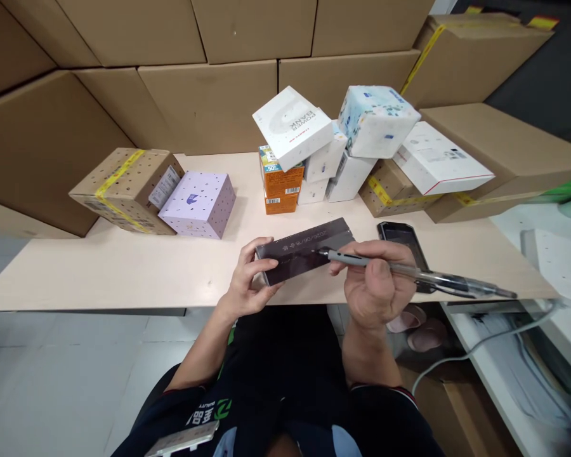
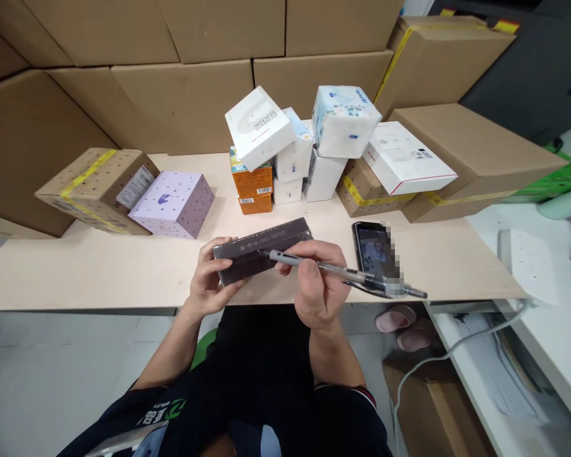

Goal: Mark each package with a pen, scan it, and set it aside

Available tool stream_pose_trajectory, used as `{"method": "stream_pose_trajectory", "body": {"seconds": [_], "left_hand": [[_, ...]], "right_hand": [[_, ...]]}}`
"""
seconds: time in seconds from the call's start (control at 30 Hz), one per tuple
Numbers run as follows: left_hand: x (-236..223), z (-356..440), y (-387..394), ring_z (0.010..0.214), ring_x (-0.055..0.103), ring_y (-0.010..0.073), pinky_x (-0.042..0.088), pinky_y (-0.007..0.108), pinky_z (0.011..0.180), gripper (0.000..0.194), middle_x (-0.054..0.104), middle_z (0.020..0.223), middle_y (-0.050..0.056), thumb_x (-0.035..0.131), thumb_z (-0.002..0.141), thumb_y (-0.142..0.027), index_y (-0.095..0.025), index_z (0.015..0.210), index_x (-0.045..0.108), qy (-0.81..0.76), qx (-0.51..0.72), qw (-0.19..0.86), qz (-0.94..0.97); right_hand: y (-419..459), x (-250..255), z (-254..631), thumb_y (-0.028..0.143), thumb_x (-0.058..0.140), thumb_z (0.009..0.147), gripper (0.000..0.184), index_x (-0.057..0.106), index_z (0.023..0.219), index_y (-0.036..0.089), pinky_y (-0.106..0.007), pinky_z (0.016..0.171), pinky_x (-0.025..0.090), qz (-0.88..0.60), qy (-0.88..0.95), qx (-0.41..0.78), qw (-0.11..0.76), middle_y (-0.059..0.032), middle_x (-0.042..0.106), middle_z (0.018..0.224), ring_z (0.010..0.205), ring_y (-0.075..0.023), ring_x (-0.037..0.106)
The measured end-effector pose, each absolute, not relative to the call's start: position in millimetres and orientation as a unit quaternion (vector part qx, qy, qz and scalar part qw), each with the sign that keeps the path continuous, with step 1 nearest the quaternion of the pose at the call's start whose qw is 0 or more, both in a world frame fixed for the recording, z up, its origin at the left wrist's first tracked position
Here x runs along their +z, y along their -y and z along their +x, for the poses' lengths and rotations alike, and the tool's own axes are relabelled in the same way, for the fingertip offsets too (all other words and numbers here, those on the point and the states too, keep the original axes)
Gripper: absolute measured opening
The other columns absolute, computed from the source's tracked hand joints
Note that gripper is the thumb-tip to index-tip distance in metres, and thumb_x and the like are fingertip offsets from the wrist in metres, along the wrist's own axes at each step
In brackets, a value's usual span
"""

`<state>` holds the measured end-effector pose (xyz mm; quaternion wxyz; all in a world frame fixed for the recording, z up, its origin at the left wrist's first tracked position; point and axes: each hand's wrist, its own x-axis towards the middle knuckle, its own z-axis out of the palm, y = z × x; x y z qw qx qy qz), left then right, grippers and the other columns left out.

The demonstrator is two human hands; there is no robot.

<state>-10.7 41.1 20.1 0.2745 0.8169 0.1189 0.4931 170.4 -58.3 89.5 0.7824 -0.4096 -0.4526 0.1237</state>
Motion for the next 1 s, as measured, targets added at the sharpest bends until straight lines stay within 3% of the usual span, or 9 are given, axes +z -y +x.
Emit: {"method": "stream_pose_trajectory", "body": {"seconds": [0.13,0.27,0.4,0.6,1.0], "left_hand": [[19.3,-12.8,-41.5,0.136,0.051,0.0330,0.050,0.061,0.106,0.040,0.044,0.149,0.007,0.068,0.088,-0.027,-0.038,0.124,0.053,-0.124,0.478,0.258,0.831],[20.6,-13.0,-41.6,0.136,0.051,0.0326,0.050,0.058,0.106,0.040,0.043,0.148,0.008,0.068,0.088,-0.025,-0.036,0.124,0.053,-0.121,0.476,0.267,0.829],[23.2,-12.2,-42.4,0.135,0.051,0.0321,0.051,0.055,0.104,0.041,0.044,0.145,0.010,0.067,0.087,-0.023,-0.033,0.124,0.052,-0.114,0.481,0.265,0.828],[23.6,-11.2,-45.1,0.132,0.052,0.0310,0.051,0.053,0.103,0.042,0.045,0.143,0.013,0.070,0.085,-0.018,-0.027,0.123,0.054,-0.090,0.495,0.269,0.821],[24.6,-11.3,-44.4,0.133,0.051,0.0297,0.050,0.051,0.104,0.044,0.045,0.143,0.013,0.070,0.084,-0.013,-0.026,0.124,0.055,-0.081,0.498,0.280,0.817]], "right_hand": [[59.4,87.3,171.2,0.036,0.055,0.098,0.020,0.069,0.112,0.032,-0.032,0.061,0.060,-0.461,0.493,0.183,0.715,0.0001,0.074,0.093,0.072,-0.0158,0.069],[59.1,82.5,168.0,0.029,0.061,0.094,0.019,0.067,0.112,0.033,-0.035,0.074,0.062,-0.517,0.530,0.150,0.655,0.0016,0.073,0.093,0.074,-0.0151,0.069],[56.7,82.2,164.2,0.025,0.062,0.093,0.015,0.067,0.106,0.031,-0.031,0.069,0.059,-0.512,0.582,0.090,0.625,0.0024,0.071,0.088,0.072,-0.0141,0.067],[51.1,84.3,164.0,0.016,0.061,0.092,0.018,0.062,0.108,0.025,-0.027,0.073,0.057,-0.477,0.646,0.042,0.594,0.0014,0.069,0.091,0.079,-0.0120,0.068],[49.9,90.8,163.0,0.017,0.060,0.094,0.009,0.059,0.102,0.023,-0.022,0.070,0.054,-0.500,0.673,0.020,0.544,0.0028,0.066,0.085,0.074,-0.0092,0.065]]}}
